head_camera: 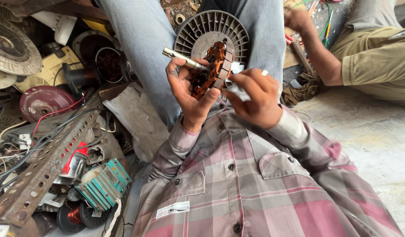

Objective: The person removes a motor armature from a blue bench vise, then sits on the floor to adjust and trim copper windings on the rotor using scissors. They repeatedly rotate the rotor, cut protruding wires, and tuck the ends into slots.

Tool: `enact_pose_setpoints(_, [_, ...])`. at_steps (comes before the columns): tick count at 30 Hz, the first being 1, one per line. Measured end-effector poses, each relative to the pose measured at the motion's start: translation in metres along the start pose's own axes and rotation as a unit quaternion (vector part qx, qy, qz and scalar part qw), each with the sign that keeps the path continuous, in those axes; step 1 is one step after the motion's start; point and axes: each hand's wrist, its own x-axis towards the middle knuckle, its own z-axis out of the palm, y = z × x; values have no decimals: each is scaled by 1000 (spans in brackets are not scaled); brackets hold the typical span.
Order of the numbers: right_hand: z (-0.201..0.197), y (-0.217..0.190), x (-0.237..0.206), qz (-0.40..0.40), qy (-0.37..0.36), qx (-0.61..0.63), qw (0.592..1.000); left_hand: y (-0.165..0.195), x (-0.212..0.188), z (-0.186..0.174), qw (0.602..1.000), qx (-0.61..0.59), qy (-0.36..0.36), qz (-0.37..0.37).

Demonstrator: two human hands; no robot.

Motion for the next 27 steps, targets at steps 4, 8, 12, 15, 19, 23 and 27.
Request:
enact_pose_setpoints(4, [14,10,-1,200,-35,262,943,-1,-1,2,1000,8,-3,13])
enact_pose_setpoints(8, [12,13,0,481,-85,664,566,-2,-1,0,1000,10,-2,9])
enact_pose_setpoints(12, [-1,2,-5,163,-21,203,965,-2,-1,-2,1000,7,-4,5])
enact_pose_setpoints(15, [5,1,-8,32,-11,29,999,-2,-2,-1,1000,-22,-5,-1])
enact_pose_setpoints(19, [17,8,-9,206,-54,236,948,-2,-2,0,1000,-2,-3,15])
enact_pose_setpoints(23, [12,9,-11,292,-41,396,870,-1,-2,-2,1000,-2,-11,15])
enact_pose_setpoints(27, [8,0,-12,25,1,28,999,0,-4,-2,1000,-19,-13,1])
